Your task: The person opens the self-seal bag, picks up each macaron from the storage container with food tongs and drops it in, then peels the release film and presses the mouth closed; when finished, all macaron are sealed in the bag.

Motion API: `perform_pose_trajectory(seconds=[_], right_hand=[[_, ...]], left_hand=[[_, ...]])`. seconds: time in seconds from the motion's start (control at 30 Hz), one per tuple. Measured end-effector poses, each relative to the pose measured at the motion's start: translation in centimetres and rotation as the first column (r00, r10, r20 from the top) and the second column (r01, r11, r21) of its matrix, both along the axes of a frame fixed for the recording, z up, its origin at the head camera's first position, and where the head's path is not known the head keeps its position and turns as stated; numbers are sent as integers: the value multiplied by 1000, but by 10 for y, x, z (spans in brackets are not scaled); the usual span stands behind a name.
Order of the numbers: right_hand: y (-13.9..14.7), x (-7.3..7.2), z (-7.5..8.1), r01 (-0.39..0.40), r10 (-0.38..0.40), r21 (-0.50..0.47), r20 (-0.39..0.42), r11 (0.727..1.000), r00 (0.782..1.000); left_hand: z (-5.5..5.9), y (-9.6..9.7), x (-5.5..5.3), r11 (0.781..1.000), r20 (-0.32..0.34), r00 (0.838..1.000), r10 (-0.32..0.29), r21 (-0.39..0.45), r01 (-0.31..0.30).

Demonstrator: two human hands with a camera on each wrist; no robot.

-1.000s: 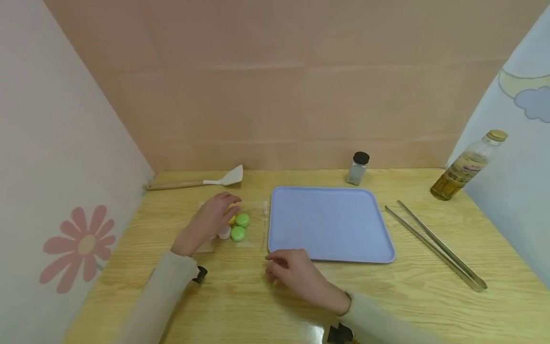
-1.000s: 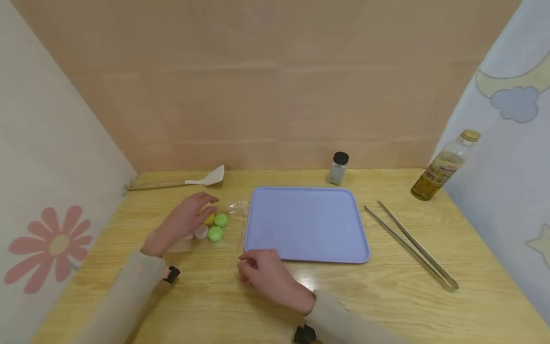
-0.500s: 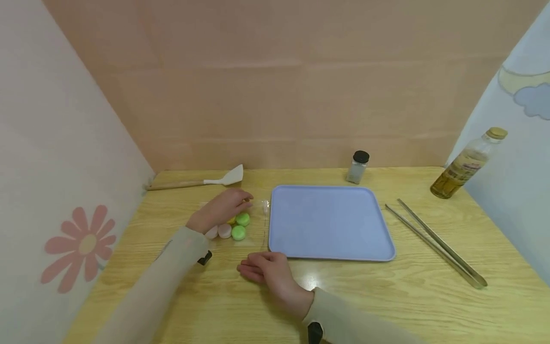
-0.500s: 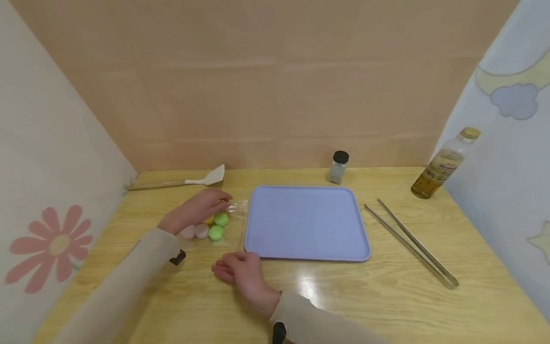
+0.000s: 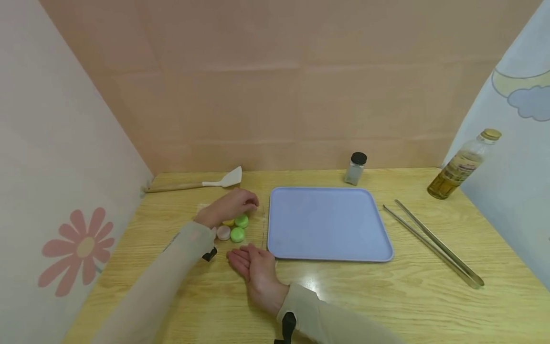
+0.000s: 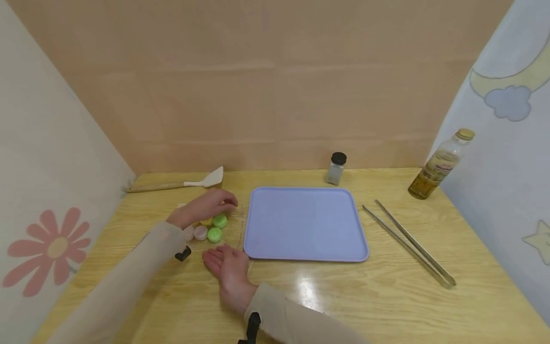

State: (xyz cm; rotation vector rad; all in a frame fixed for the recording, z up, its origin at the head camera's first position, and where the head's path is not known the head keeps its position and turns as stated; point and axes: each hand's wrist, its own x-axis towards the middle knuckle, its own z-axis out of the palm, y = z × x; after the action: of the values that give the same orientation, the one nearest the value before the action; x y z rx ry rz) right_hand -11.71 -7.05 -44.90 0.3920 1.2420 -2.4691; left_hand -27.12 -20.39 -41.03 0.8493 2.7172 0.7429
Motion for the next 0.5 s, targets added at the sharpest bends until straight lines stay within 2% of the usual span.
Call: perform_pose_trajectory(seconds=[0.3, 0.5], right_hand=[[2, -3, 0, 26, -25, 24, -11, 999, 1000], [8, -3, -1, 4, 10, 133, -99, 991, 995]], left_hand=[[5, -10, 1, 998, -41, 999, 6, 60, -4], [12, -17, 4, 995, -66, 998, -23, 95, 30]])
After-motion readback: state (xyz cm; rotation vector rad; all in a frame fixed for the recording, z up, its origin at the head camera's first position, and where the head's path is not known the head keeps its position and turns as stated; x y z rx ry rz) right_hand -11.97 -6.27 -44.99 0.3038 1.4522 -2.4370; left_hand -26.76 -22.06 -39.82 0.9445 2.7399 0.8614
